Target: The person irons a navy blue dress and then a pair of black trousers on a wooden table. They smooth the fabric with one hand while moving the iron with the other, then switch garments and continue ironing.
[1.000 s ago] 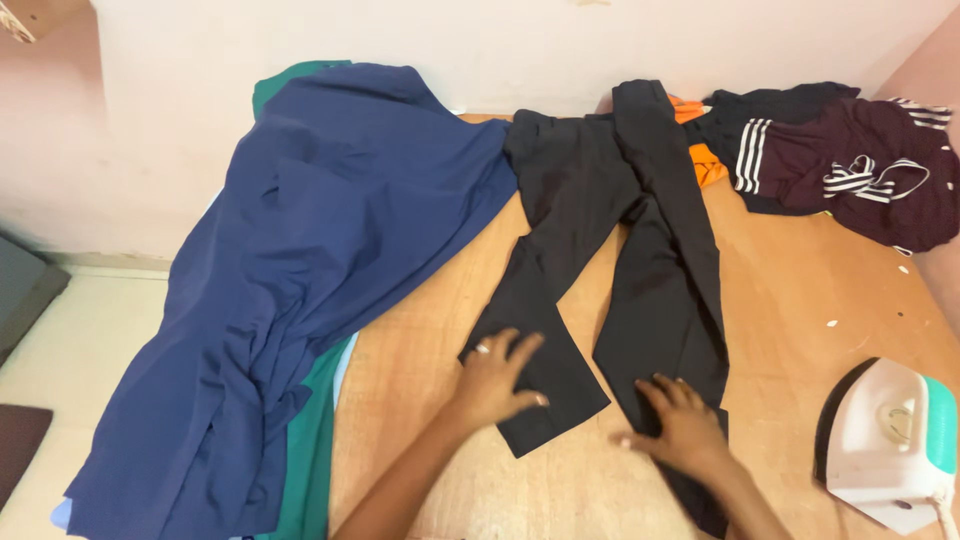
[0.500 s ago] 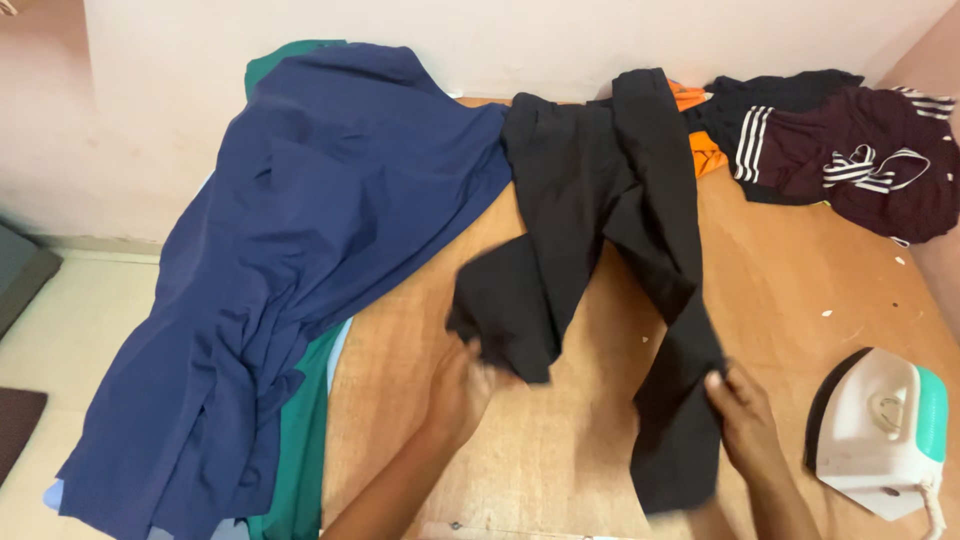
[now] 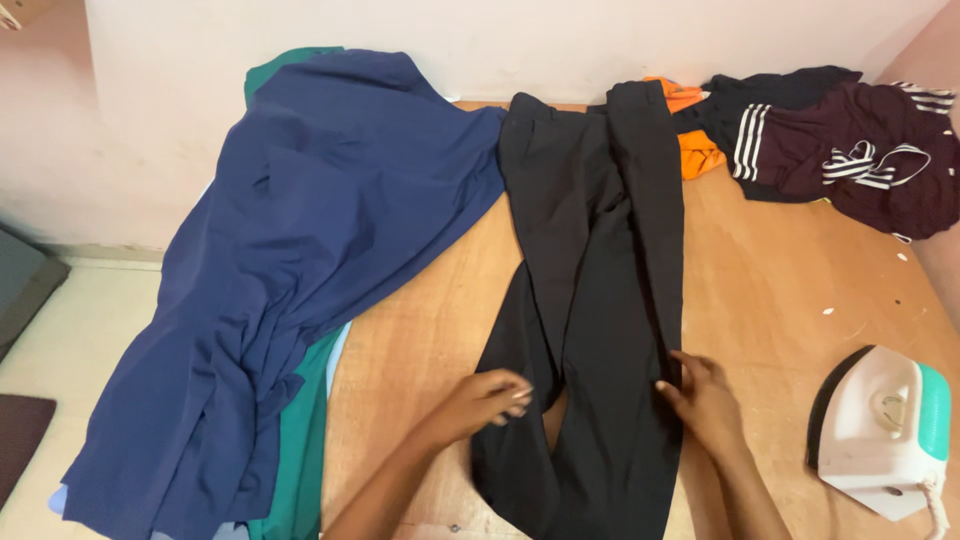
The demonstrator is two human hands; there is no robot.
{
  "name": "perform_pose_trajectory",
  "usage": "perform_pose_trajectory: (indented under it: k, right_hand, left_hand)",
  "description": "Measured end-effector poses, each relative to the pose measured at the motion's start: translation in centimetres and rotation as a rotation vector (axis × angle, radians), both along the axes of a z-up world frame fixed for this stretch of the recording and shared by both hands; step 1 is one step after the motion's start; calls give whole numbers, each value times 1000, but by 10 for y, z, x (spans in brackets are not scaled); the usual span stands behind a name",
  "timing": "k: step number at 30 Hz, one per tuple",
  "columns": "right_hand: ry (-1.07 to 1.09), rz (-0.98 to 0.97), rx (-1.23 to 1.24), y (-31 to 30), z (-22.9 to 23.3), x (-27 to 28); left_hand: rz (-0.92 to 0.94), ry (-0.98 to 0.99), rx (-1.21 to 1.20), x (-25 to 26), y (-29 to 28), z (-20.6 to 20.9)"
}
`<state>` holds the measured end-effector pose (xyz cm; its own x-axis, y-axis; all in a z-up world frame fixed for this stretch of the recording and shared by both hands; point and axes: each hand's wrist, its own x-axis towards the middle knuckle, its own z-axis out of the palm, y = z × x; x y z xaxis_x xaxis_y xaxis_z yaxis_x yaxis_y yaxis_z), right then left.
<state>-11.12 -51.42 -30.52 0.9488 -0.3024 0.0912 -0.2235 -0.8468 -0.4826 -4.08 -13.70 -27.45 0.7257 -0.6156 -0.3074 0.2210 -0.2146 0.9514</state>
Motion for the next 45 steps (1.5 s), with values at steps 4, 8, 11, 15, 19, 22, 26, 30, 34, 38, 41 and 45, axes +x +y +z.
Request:
perform_pose_trajectory:
  k: [4, 8, 11, 15, 19, 22, 26, 30, 34, 38, 41, 45]
  right_hand:
    - [185, 68, 149, 7, -20, 3]
    - [48, 37, 185, -13, -5, -7]
    - [11, -133, -297, -8, 20, -24]
    - [-411, -15, -451, 32, 29, -29]
    - [-366, 104, 294, 57, 13, -22]
    - [-185, 17, 1197, 82, -8, 8]
    - [157, -37, 1478, 136, -21, 34]
    - [375, -138, 1525, 180, -23, 23]
    - [271, -80, 1588, 183, -18, -12]
    - [627, 498, 883, 168, 2, -52]
    - [682, 484, 589, 135, 18, -55]
    - [-61, 202, 137, 66, 22, -14]
  left_hand:
    - [172, -418, 286, 20, -65, -16]
    - [48, -542, 839, 49, -100, -15]
    - [49, -585, 862, 63, -118, -44]
    - [208, -911, 777, 79, -145, -97]
    - [355, -304, 150, 98, -135, -100]
    - [458, 93, -419, 107, -97, -72]
    - [532, 196, -674, 92, -46, -51]
    - [466, 144, -502, 48, 2, -71]
    - [340, 130, -190, 2, 39, -71]
    - [177, 31, 357, -19, 63, -36]
    - [56, -241, 813, -4, 71, -18]
    - [242, -472, 812, 34, 57, -17]
